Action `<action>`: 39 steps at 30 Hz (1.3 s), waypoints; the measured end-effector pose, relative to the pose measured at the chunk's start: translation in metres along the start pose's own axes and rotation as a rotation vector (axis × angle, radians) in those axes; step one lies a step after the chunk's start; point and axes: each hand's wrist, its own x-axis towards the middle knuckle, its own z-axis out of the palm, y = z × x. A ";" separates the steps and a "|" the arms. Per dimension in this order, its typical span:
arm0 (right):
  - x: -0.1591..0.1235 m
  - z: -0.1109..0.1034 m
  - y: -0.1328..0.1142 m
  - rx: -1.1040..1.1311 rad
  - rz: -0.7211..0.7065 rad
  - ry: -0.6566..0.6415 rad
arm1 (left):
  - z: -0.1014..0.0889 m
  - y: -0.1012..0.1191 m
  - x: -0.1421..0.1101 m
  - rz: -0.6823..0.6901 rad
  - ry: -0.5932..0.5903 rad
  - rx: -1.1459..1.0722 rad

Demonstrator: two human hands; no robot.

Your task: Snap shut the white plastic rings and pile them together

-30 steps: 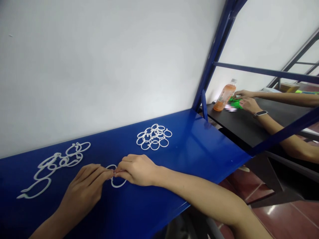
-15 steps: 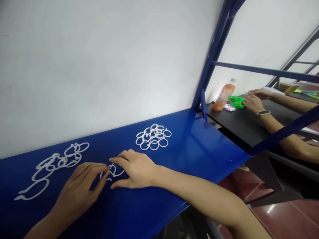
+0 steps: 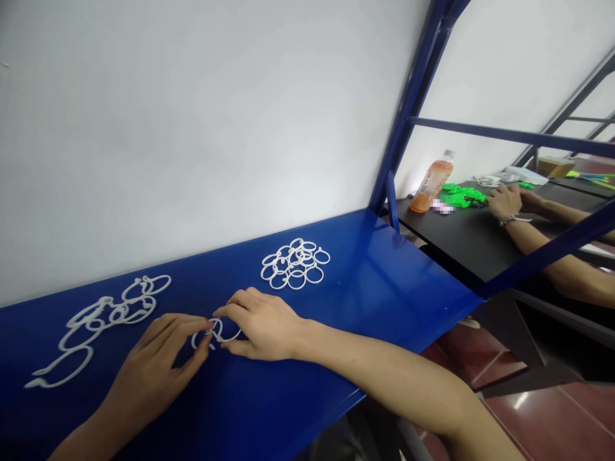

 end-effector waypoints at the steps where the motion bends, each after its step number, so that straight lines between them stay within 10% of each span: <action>1: 0.000 0.000 0.000 -0.004 -0.002 0.000 | 0.000 0.000 0.000 -0.001 -0.001 -0.001; 39: 0.000 -0.001 -0.002 0.073 -0.089 0.095 | -0.001 0.007 0.003 0.086 0.020 0.079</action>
